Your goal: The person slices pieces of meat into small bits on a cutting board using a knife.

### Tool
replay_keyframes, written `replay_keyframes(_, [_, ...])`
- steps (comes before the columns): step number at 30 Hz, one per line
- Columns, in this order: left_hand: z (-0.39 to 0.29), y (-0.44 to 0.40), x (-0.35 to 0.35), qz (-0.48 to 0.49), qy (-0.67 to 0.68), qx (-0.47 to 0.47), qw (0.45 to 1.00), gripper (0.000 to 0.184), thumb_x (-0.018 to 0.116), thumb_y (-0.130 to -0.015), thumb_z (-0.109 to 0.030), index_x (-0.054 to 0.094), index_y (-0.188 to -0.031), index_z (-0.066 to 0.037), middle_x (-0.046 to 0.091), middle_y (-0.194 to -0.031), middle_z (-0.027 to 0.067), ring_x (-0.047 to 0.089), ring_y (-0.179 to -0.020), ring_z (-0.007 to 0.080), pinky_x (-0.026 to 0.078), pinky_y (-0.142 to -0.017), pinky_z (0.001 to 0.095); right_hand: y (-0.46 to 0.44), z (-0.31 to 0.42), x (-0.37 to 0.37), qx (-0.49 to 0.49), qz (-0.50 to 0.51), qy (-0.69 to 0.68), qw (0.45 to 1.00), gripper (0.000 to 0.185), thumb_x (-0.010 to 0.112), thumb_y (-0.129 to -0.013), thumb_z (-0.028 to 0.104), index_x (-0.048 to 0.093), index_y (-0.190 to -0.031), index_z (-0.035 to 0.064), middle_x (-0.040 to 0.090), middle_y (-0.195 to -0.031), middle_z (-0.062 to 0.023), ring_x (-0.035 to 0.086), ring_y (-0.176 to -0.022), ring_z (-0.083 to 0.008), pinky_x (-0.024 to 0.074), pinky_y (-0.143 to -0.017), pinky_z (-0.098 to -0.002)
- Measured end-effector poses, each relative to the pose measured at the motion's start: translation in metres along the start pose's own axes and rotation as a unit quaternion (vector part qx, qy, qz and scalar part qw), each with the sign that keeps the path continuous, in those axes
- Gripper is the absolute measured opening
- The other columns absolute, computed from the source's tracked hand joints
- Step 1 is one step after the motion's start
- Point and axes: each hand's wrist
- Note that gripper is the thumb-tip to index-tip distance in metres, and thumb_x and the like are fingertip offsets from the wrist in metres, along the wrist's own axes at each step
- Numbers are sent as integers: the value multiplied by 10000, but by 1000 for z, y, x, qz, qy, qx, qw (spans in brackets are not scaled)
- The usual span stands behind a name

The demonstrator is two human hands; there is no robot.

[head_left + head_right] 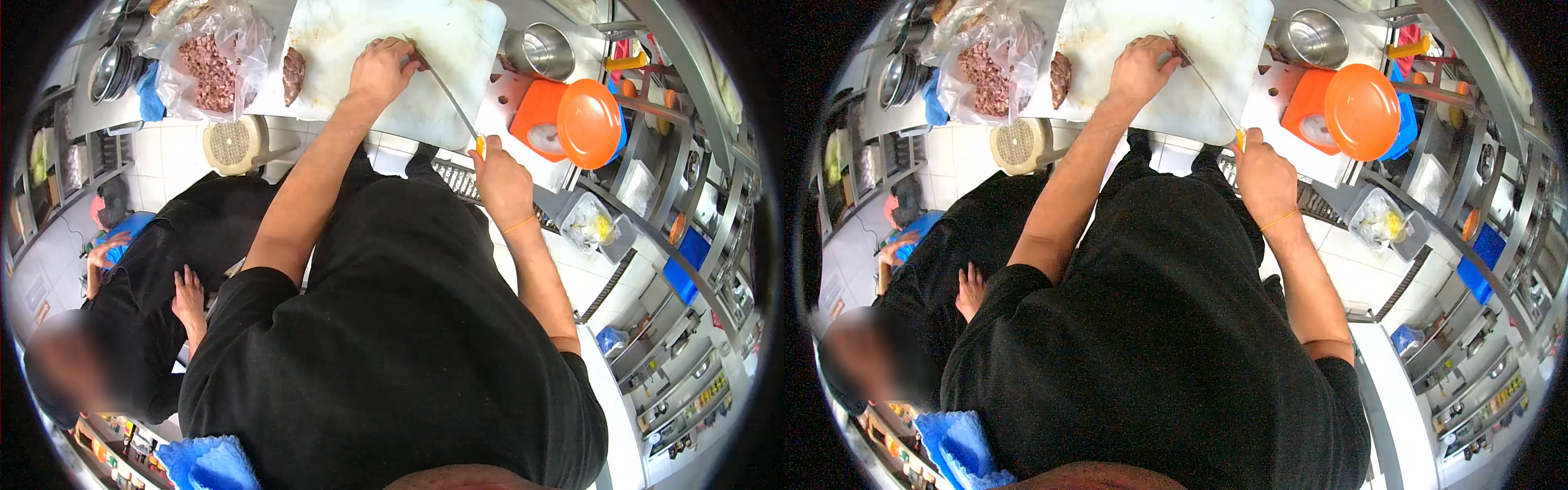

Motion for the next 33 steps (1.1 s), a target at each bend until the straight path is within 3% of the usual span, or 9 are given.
replay_keyframes(8, [-3, -2, -3, 13, -6, -9, 1000, 220, 808, -870, -207, 740, -1054, -108, 751, -1128, 54, 691, -1082, 329, 572, -933, 461, -6, -4, -16, -27, -19, 12, 999, 348, 653, -1029, 364, 563, -1119, 39, 732, -801, -171, 750, -732, -373, 599, -640, -467])
replay_keyframes(17, [-2, -1, 1, -4, 2, -18, 1000, 196, 814, -857, -194, 749, -1016, -100, 772, -1045, 49, 705, -1057, 311, 575, -921, 451, -19, -8, -5, -13, 42, 2, 999, 335, 632, -1044, 340, 535, -1118, 29, 736, -800, -194, 748, -744, -392, 596, -650, -492])
replay_keyframes(26, [6, -4, 5, 4, 0, 5, 1000, 180, 821, -844, -177, 759, -995, -103, 772, -1017, 58, 707, -1017, 315, 581, -891, 440, -27, -4, 13, -20, 39, -19, 999, 374, 608, -1059, 350, 516, -1157, 1, 721, -753, -223, 737, -726, -421, 584, -632, -520])
replay_keyframes(33, [4, -3, 3, 7, -14, 15, 1000, 174, 813, -857, -202, 766, -1001, -116, 774, -1035, 52, 710, -1010, 309, 583, -900, 431, -73, 11, 44, -3, 52, -57, 997, 381, 580, -1064, 331, 507, -1166, -29, 741, -853, -265, 746, -827, -460, 592, -736, -547])
Point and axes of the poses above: each hand's wrist, its own y-axis away from the middle knuckle, its own x-axis out of the palm, z = x × y
